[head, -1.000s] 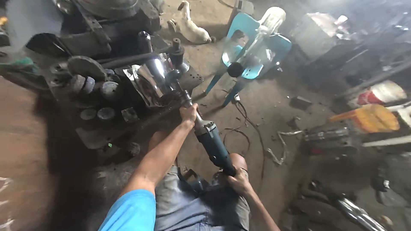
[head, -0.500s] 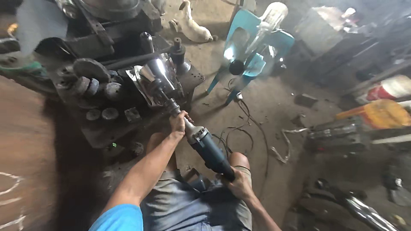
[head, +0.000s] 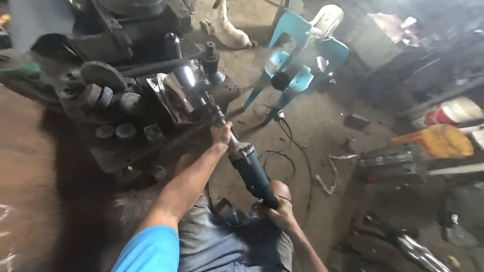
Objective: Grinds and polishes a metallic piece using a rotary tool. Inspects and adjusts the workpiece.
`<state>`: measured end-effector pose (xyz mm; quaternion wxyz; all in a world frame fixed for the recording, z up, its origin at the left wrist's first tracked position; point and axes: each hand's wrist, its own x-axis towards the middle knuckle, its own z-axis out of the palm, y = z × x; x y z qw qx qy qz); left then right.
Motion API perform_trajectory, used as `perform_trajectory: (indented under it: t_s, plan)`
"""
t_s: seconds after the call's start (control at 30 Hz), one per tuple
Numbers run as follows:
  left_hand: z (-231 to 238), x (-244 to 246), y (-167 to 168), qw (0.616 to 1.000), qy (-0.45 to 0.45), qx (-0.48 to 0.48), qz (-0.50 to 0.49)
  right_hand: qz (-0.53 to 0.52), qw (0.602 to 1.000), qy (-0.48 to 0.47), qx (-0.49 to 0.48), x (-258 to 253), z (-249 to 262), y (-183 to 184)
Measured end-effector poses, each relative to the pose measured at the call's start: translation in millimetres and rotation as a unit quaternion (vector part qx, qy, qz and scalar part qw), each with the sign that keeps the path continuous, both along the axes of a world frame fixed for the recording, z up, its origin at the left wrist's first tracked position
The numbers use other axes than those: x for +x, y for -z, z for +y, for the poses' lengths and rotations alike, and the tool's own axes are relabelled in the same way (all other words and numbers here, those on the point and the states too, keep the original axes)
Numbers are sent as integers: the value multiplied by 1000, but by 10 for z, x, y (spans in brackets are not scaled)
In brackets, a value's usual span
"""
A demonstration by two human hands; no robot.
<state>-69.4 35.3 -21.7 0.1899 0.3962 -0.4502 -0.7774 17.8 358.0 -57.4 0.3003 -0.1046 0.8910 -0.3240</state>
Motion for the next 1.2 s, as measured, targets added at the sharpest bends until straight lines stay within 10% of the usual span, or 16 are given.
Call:
perform_trajectory:
  t_s: [1.2]
  plan:
    - [-70,210,73,998,-20,-9,51,46,999,-28,6,59,-9,27]
